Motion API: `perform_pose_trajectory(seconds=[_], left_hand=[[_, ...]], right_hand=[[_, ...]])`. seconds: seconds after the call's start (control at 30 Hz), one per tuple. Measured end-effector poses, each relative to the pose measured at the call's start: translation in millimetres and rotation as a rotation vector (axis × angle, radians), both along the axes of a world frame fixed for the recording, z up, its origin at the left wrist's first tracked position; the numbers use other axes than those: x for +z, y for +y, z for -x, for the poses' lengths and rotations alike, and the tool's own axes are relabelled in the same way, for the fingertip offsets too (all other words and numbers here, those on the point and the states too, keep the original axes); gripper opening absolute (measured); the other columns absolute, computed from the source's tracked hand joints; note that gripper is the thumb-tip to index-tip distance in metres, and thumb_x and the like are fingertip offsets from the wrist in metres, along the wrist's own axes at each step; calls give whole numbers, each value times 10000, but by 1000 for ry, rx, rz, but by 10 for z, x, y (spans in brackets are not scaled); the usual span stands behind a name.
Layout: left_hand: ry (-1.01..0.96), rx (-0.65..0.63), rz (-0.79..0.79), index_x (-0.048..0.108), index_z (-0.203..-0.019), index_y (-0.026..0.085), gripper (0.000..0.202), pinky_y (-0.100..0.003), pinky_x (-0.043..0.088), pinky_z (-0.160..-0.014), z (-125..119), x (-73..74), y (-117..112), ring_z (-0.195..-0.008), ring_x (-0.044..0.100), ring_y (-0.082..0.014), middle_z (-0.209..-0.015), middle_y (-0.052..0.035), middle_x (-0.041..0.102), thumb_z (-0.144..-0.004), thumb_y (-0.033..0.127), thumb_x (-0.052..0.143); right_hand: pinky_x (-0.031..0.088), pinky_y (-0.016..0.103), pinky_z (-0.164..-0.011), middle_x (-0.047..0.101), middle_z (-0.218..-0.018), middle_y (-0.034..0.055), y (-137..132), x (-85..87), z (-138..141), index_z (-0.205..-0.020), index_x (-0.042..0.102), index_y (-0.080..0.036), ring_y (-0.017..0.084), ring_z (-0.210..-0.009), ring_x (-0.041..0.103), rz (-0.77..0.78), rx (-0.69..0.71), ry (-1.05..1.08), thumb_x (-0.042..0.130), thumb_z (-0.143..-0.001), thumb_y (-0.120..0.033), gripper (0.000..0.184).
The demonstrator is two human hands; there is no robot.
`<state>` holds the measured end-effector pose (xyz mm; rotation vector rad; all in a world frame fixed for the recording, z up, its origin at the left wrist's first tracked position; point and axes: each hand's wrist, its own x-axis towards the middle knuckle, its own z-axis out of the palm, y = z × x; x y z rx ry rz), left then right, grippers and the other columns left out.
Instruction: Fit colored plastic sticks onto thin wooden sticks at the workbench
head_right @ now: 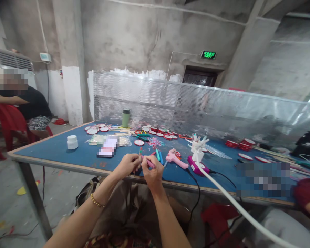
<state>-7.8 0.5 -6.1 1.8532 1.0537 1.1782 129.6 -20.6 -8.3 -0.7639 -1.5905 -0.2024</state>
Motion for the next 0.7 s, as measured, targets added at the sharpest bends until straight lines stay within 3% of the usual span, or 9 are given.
perform_pose_trajectory(seconds=[0.7], left_hand=[[-7,-1,3,500,-607,175,309,-189,388,-461,0,11,-9,-455,504,-100,-520,13,544,-846,364,453]], right_hand=[[464,241,-603,641,-676,-7,2,-9,-12,-766,621,-187,125,-592,589,-3,-7,-15,542,-911,-203,166]])
